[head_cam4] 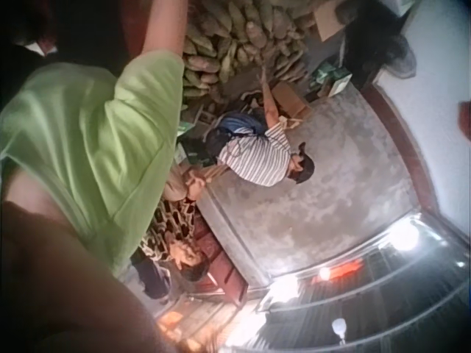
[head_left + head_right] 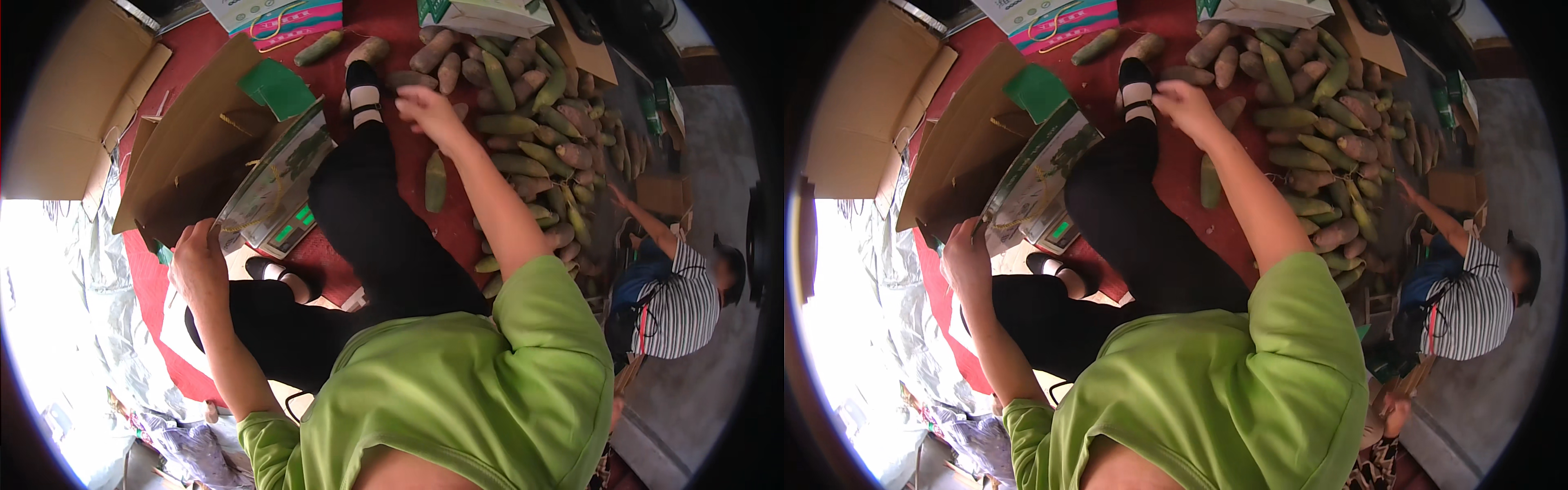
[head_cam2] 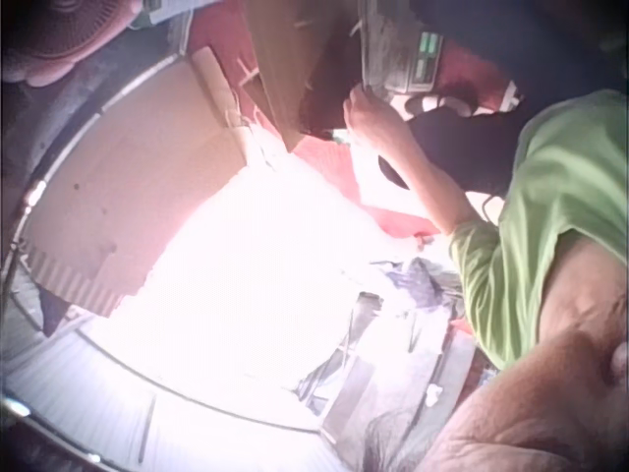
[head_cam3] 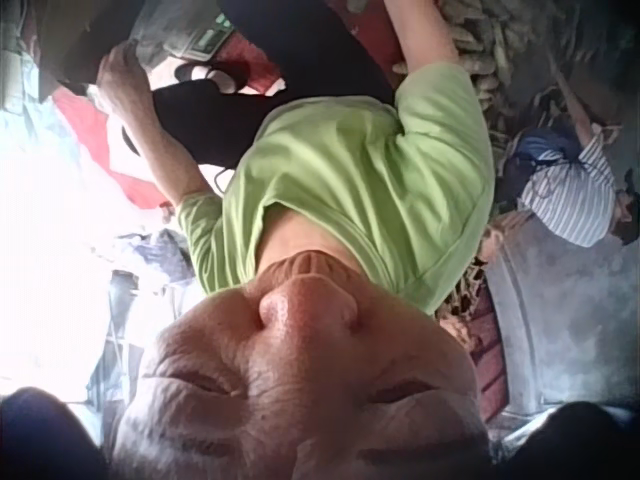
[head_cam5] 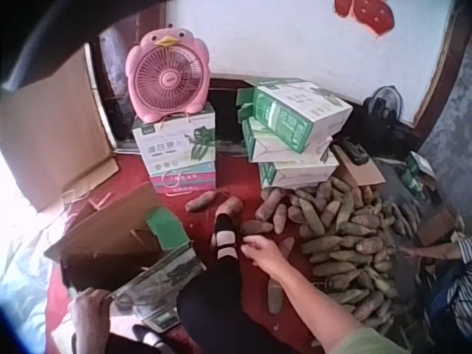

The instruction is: The recorder is weighing and sorting long green vegetables into cardboard boxes.

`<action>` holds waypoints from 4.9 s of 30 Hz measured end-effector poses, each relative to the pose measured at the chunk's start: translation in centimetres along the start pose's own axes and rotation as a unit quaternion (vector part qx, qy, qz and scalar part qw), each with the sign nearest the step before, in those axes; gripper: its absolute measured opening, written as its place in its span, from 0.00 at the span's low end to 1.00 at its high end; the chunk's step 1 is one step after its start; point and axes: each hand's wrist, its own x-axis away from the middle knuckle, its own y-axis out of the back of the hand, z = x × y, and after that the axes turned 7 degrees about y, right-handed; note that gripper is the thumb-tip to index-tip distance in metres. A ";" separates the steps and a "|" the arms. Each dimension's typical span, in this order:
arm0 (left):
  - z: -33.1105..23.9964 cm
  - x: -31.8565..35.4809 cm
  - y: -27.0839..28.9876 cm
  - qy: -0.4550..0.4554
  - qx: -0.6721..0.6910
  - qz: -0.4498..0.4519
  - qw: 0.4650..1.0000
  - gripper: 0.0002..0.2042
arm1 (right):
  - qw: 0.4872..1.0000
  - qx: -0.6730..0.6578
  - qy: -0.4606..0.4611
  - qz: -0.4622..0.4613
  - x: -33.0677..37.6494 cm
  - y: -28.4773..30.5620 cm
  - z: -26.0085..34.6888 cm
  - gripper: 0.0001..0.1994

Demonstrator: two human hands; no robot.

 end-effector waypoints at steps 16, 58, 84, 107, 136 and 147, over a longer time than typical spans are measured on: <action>-0.3 1.1 -0.5 0.009 -0.006 -0.012 1.000 0.07 | 0.914 0.296 -0.236 -0.146 6.6 1.3 -26.4 0.43; 1.1 1.0 -0.4 -0.051 -0.023 -0.007 0.998 0.10 | 0.798 0.213 0.477 0.300 -1.7 -17.0 17.3 0.32; 0.5 1.2 -0.9 -0.063 0.022 -0.046 0.997 0.06 | 0.843 -0.003 0.536 -0.051 1.9 -11.2 14.9 0.09; 2.0 0.6 -2.2 -0.082 0.061 -0.044 0.994 0.05 | 0.873 0.265 -0.282 -0.295 6.5 10.9 -32.3 0.36; 0.4 1.2 -0.4 -0.054 0.012 -0.063 0.996 0.11 | 0.924 -0.333 -0.151 -0.111 8.4 5.5 -11.3 0.20; 0.9 1.3 -0.3 -0.065 0.012 -0.057 0.996 0.08 | 0.958 -0.031 0.127 0.255 1.3 -0.8 17.0 0.28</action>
